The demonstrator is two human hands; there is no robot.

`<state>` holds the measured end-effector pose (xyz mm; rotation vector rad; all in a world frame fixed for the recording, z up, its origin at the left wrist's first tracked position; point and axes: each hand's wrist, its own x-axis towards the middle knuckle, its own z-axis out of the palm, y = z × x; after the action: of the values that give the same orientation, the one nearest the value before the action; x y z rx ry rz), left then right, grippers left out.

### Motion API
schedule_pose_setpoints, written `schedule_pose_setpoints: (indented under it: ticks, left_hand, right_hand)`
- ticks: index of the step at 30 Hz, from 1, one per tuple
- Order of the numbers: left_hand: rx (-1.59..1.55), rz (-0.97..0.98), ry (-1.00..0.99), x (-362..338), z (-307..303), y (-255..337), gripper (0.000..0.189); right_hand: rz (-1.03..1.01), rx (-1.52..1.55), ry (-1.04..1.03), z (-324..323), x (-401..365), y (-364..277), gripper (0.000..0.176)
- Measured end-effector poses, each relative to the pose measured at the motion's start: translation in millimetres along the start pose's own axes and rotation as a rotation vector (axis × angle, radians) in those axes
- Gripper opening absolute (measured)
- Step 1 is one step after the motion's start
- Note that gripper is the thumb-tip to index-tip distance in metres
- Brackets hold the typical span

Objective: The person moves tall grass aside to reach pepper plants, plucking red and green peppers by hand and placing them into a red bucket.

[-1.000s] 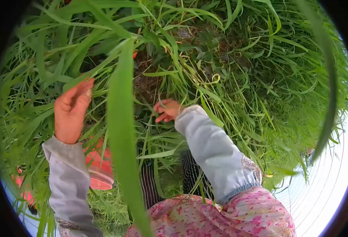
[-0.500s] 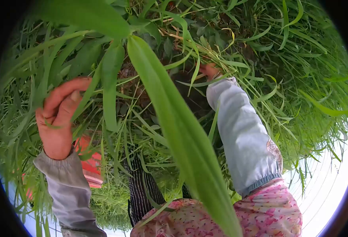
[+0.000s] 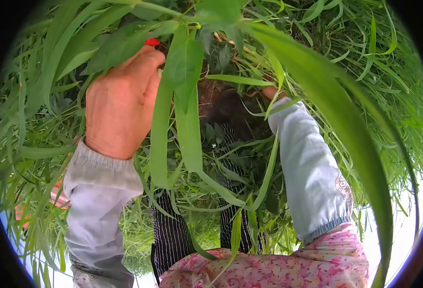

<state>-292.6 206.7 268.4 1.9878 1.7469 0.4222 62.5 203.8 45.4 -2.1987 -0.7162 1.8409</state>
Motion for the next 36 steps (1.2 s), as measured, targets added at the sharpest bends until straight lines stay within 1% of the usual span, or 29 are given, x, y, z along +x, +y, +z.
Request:
schedule_pose_setpoints:
  ticks: [2,5,8,11,13,15,16,18,20,21,23,24,25,26,27,29,30,32,36]
  left_hand:
    - [0.09,-0.03,-0.013,0,2,-7,0.021]
    - [0.062,-0.092,-0.057,1,2,-14,0.022]
    - [0.138,0.057,0.075,1,3,-14,0.022]
    - [0.089,0.066,0.092,-15,-2,-5,0.024]
    - [-0.186,-0.023,0.099,-28,-1,4,0.025]
    - [-0.352,-0.011,0.04,-36,-11,18,0.028]
    - [-0.378,0.041,-0.03,-39,-20,28,0.031]
    - [-0.587,-0.022,-0.15,-52,-10,53,0.02]
    - [-0.571,0.021,-0.425,-58,14,65,0.018]
    - [-0.428,0.095,-0.523,-72,44,63,0.02]
    - [-0.133,0.234,-0.705,-112,130,53,0.022]
    - [-0.249,0.002,-0.744,-105,144,57,0.024]
    - [-0.382,-0.248,-0.741,-98,159,62,0.026]
    - [-0.499,-0.487,-0.693,-91,173,66,0.029]
    - [-0.571,-0.682,-0.631,-84,180,67,0.029]
    - [-0.598,-0.83,-0.567,-71,191,75,0.031]
    - [-0.6,-0.865,-0.548,-63,202,79,0.032]
    - [-0.584,-0.884,-0.518,-53,217,81,0.034]
    - [-0.54,-0.862,-0.486,-39,236,88,0.037]
  right_hand:
    - [-0.011,-0.023,-0.004,4,5,1,0.035]
    - [-0.027,-0.069,-0.02,19,10,1,0.034]
    - [-0.066,-0.148,-0.052,47,15,-3,0.034]
    - [-0.111,-0.234,-0.092,78,21,-15,0.033]
    - [-0.129,-0.273,-0.108,83,21,-23,0.032]
    - [-0.143,-0.314,-0.125,83,17,-29,0.032]
    - [-0.152,-0.333,-0.131,82,13,-28,0.032]
    - [-0.157,-0.38,-0.155,78,6,-26,0.031]
    - [-0.163,-0.436,-0.179,66,-6,-14,0.031]
    - [-0.164,-0.461,-0.187,57,-12,-5,0.03]
    - [-0.164,-0.507,-0.196,42,-23,5,0.03]
    - [-0.163,-0.53,-0.198,34,-25,13,0.03]
    - [-0.163,-0.555,-0.205,28,-27,17,0.029]
    - [-0.164,-0.571,-0.21,24,-26,21,0.029]
    - [-0.17,-0.59,-0.219,22,-24,23,0.029]
    - [-0.181,-0.627,-0.238,19,-17,26,0.028]
    - [-0.188,-0.643,-0.248,19,-12,26,0.028]
    - [-0.205,-0.68,-0.279,23,-3,27,0.028]
    - [-0.234,-0.725,-0.325,28,11,29,0.027]
